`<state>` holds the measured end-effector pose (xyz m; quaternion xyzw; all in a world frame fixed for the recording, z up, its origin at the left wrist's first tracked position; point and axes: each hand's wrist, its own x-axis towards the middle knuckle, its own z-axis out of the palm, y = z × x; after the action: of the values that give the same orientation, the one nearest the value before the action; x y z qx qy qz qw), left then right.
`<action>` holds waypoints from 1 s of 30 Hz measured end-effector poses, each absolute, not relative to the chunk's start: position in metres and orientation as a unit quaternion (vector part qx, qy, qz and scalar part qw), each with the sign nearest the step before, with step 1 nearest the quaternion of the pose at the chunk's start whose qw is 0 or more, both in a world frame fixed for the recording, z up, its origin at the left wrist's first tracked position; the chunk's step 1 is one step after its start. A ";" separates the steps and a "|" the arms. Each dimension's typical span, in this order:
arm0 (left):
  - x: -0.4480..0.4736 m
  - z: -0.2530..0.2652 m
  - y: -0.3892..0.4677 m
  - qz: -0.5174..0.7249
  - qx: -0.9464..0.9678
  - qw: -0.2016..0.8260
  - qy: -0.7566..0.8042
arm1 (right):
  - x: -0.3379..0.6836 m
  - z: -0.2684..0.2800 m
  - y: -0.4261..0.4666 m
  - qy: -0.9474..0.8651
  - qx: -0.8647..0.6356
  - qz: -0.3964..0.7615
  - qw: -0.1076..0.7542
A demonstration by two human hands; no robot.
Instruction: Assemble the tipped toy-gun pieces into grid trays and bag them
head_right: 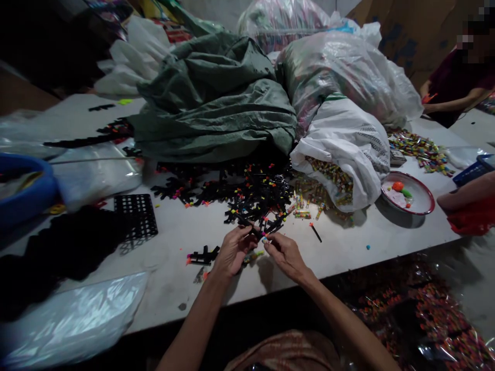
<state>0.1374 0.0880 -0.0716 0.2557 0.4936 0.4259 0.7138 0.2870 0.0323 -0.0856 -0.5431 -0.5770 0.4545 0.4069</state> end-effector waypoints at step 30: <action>0.137 -0.077 0.052 0.538 0.235 0.623 0.517 | 0.249 -0.105 0.019 -0.770 -0.558 0.100 0.292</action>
<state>0.1368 0.0520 -0.0769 0.2352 0.5168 0.5384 0.6227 0.2491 0.0187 -0.1050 -0.5582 -0.7703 0.0997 0.2918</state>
